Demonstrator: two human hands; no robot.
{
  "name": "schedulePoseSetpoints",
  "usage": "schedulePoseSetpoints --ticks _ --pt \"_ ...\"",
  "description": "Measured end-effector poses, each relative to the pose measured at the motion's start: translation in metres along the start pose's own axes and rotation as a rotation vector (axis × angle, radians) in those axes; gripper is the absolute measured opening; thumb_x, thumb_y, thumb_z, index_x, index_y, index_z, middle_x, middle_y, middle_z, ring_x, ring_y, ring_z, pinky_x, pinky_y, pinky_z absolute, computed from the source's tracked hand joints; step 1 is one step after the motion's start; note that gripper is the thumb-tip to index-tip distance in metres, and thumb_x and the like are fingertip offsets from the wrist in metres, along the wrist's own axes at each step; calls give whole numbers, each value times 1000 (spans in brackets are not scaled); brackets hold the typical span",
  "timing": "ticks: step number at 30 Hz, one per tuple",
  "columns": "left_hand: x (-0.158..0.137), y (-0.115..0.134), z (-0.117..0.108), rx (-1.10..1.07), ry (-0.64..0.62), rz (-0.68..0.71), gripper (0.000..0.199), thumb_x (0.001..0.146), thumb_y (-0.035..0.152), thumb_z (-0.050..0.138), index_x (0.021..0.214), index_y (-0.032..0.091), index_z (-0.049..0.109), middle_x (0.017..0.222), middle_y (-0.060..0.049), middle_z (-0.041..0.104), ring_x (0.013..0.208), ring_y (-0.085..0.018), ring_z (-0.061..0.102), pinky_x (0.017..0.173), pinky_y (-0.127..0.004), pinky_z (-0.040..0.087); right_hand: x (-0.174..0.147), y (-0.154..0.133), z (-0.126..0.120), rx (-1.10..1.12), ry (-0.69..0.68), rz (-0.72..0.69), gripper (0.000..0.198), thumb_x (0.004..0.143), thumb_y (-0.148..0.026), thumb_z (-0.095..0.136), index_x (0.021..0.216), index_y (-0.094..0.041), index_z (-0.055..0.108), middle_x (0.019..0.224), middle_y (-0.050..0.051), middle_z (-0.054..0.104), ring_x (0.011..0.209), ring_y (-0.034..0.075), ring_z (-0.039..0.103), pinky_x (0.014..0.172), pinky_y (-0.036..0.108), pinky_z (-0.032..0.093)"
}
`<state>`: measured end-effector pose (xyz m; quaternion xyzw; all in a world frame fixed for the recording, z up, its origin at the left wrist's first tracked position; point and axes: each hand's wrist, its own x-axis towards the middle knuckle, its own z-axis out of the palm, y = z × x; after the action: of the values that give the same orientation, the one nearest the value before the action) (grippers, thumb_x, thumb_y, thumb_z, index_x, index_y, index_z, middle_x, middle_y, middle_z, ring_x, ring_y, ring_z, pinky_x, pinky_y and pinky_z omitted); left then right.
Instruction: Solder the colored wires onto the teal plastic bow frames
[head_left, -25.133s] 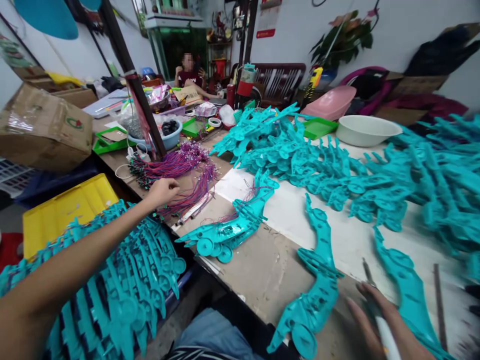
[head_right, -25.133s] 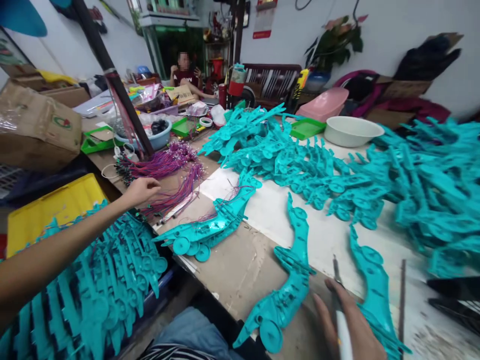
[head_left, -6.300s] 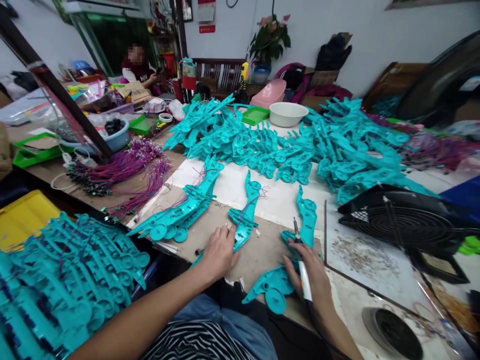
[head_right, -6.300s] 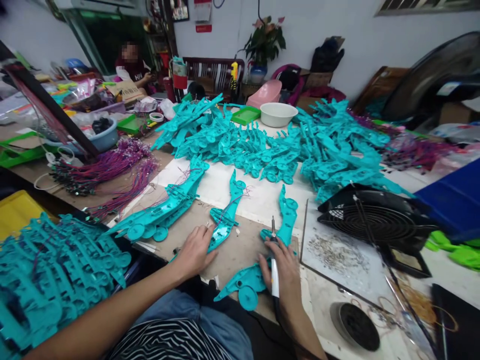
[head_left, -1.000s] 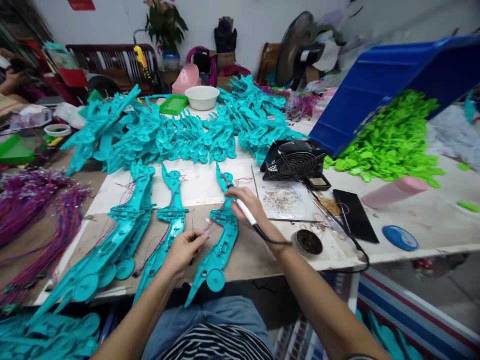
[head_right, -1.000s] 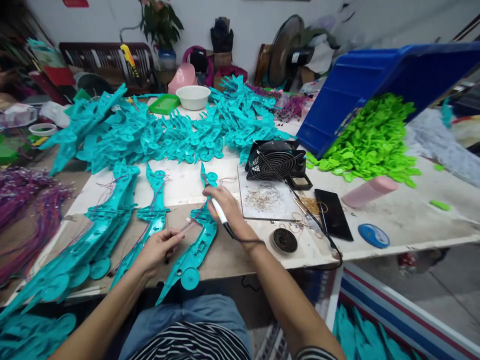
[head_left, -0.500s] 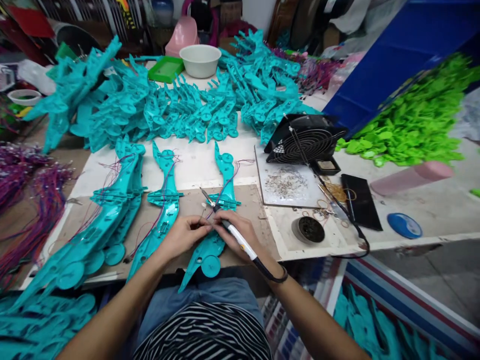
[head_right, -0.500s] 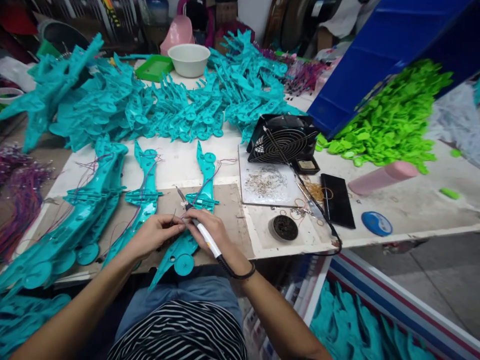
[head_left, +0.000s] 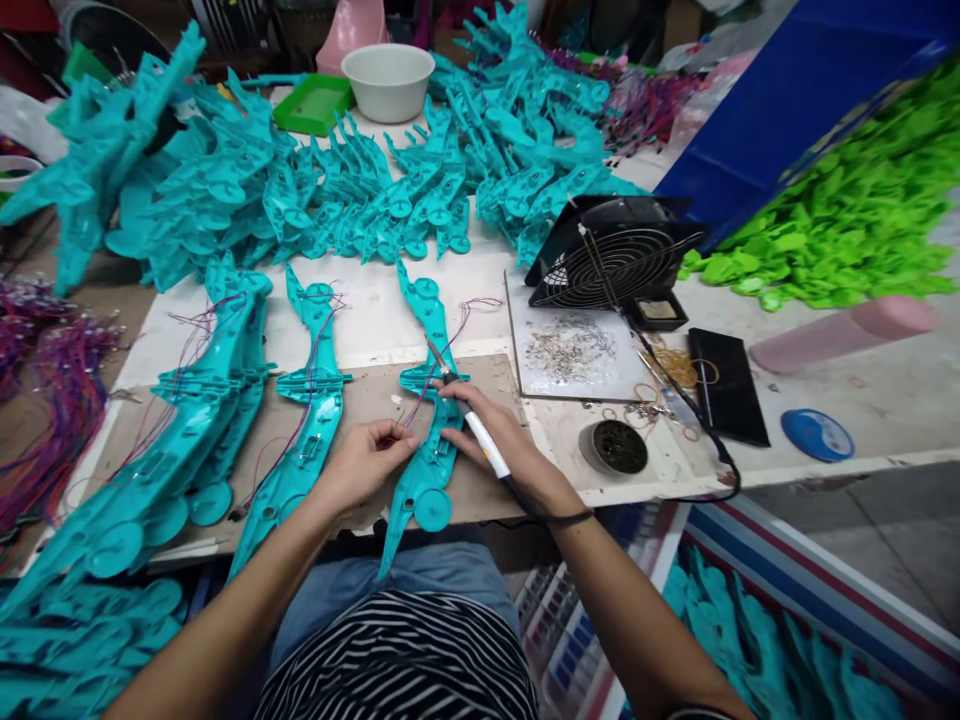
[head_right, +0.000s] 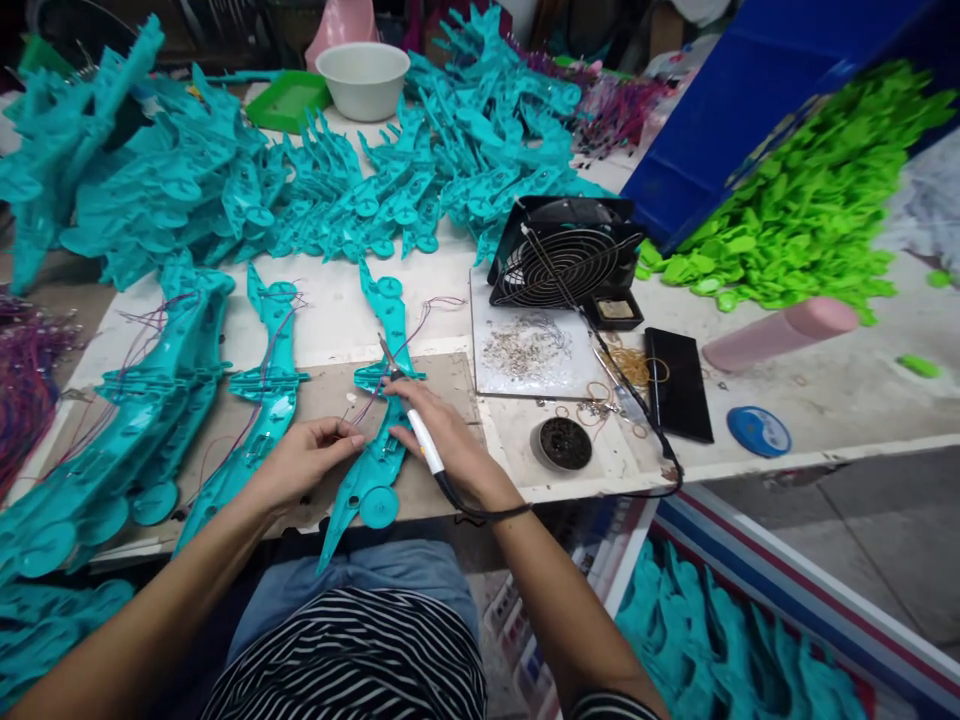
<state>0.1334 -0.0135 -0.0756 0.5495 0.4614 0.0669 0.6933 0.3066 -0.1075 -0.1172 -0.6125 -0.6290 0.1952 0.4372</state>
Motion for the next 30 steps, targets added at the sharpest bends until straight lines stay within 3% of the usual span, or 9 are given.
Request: schedulePoseSetpoints --ticks 2,5,9,12,15,30 --pt "4 0 5 -8 16 20 38 49 45 81 64 14 65 59 1 60 56 -9 48 52 -20 37 5 1 -7 -5 46 -13 37 87 -28 62 123 -25 54 130 9 61 121 20 59 101 38 48" --pt "7 -1 9 -20 24 8 41 46 46 82 65 13 67 60 0 61 56 -10 48 52 -21 36 -7 -9 -14 -36 246 9 31 91 -38 56 119 -25 60 116 8 68 117 22 60 102 39 47" --pt "8 -5 7 -12 15 35 38 50 45 81 64 14 65 58 1 58 55 -9 46 52 -21 34 -48 -37 -14 10 423 13 32 93 -41 52 118 -24 63 102 9 69 95 21 66 84 37 54" --pt "8 -8 3 45 -8 56 34 53 43 78 64 14 63 59 1 56 56 -9 46 53 -21 34 -71 -54 -6 65 462 -5 16 87 -21 61 101 -22 68 82 6 68 79 19 66 69 31 54" --pt "8 -9 2 107 -6 77 30 55 41 75 65 14 63 60 2 56 56 -9 45 53 -21 35 -78 -62 1 82 485 22 22 83 -6 57 94 -21 69 74 4 67 71 16 65 64 28 53" --pt "9 -8 2 144 -11 106 20 59 33 71 63 15 63 58 2 54 55 -9 43 52 -21 33 -75 -59 6 92 420 -2 21 82 -6 57 93 -19 70 74 5 68 70 16 66 62 28 54"
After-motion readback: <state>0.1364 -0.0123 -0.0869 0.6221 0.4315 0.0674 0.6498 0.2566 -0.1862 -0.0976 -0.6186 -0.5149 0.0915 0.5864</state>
